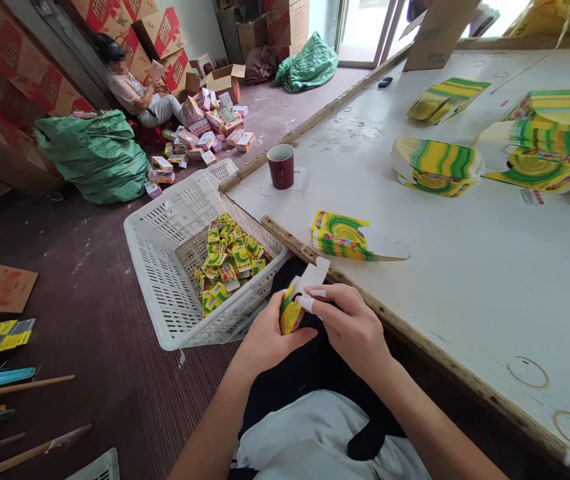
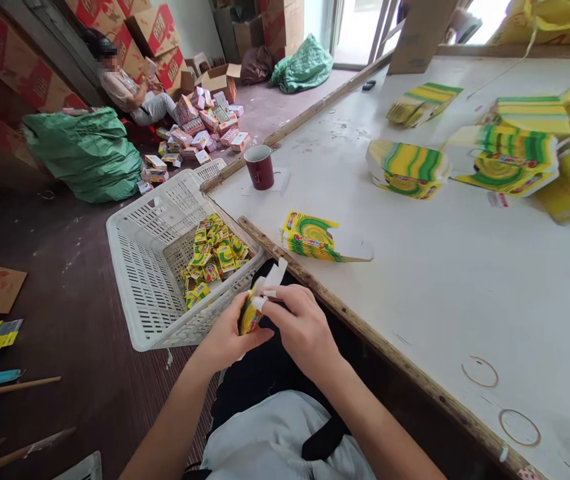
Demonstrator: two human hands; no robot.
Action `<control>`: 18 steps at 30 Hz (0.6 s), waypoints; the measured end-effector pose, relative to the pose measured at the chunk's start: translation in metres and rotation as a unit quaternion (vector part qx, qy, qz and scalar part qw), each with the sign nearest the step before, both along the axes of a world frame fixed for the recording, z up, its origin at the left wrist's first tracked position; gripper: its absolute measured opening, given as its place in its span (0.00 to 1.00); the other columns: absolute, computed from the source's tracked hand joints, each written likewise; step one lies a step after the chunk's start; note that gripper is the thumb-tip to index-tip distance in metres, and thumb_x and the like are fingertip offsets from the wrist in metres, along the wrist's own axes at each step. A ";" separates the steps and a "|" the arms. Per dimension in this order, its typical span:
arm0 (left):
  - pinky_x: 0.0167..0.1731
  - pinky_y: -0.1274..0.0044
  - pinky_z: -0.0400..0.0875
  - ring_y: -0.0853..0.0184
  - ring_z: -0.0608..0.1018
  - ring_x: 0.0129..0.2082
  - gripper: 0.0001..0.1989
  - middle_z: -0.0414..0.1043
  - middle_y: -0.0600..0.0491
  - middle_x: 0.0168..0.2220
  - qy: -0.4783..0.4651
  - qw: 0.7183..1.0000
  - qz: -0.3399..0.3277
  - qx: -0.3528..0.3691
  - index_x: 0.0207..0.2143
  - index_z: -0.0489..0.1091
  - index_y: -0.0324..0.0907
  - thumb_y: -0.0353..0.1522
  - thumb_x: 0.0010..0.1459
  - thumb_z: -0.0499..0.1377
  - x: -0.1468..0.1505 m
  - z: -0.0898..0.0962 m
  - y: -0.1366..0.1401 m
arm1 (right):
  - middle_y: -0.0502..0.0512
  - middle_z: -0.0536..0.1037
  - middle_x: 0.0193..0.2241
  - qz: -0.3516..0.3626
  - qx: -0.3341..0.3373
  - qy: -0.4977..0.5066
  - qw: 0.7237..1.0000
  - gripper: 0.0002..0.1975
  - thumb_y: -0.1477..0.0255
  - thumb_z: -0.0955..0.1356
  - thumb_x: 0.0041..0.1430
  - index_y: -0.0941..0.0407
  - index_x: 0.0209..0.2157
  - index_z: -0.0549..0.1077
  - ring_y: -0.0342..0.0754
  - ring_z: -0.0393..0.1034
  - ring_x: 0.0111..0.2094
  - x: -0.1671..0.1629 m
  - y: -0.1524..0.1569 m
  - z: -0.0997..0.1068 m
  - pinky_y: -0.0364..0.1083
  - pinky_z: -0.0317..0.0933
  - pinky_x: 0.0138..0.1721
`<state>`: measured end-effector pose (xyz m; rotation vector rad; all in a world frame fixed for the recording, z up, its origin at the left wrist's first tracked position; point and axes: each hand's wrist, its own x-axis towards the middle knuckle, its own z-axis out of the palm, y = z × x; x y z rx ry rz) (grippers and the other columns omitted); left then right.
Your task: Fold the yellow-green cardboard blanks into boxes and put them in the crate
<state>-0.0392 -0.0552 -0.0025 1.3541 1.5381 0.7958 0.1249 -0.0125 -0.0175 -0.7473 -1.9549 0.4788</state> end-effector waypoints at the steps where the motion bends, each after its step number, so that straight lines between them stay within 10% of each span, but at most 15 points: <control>1: 0.46 0.67 0.73 0.58 0.78 0.46 0.29 0.75 0.49 0.48 -0.010 0.999 0.043 0.017 0.52 0.63 0.45 0.39 0.49 0.68 0.005 -0.004 0.000 | 0.56 0.81 0.41 -0.028 -0.005 0.019 0.999 0.18 0.79 0.63 0.65 0.44 0.47 0.76 0.51 0.76 0.43 -0.003 -0.006 -0.002 0.53 0.73 0.42; 7: 0.41 0.69 0.73 0.60 0.78 0.40 0.29 0.74 0.52 0.40 0.063 0.982 0.161 0.075 0.48 0.60 0.45 0.41 0.47 0.69 0.011 -0.013 -0.001 | 0.61 0.77 0.49 -0.012 -0.150 0.138 0.979 0.19 0.77 0.64 0.64 0.48 0.54 0.68 0.53 0.74 0.51 -0.016 -0.028 -0.007 0.54 0.72 0.49; 13: 0.43 0.67 0.74 0.57 0.78 0.45 0.38 0.74 0.48 0.45 0.105 0.983 0.090 0.117 0.54 0.56 0.44 0.41 0.45 0.70 0.010 -0.015 -0.006 | 0.47 0.72 0.24 0.042 -0.416 0.234 0.878 0.15 0.56 0.69 0.58 0.53 0.36 0.70 0.44 0.68 0.25 0.000 0.011 0.012 0.45 0.68 0.29; 18: 0.43 0.69 0.75 0.59 0.79 0.45 0.38 0.74 0.48 0.47 0.071 0.981 0.086 0.156 0.57 0.54 0.45 0.43 0.49 0.68 0.013 -0.020 -0.009 | 0.47 0.67 0.16 0.154 -0.638 0.287 0.698 0.17 0.55 0.69 0.53 0.54 0.25 0.69 0.43 0.61 0.19 -0.007 0.012 0.003 0.43 0.63 0.24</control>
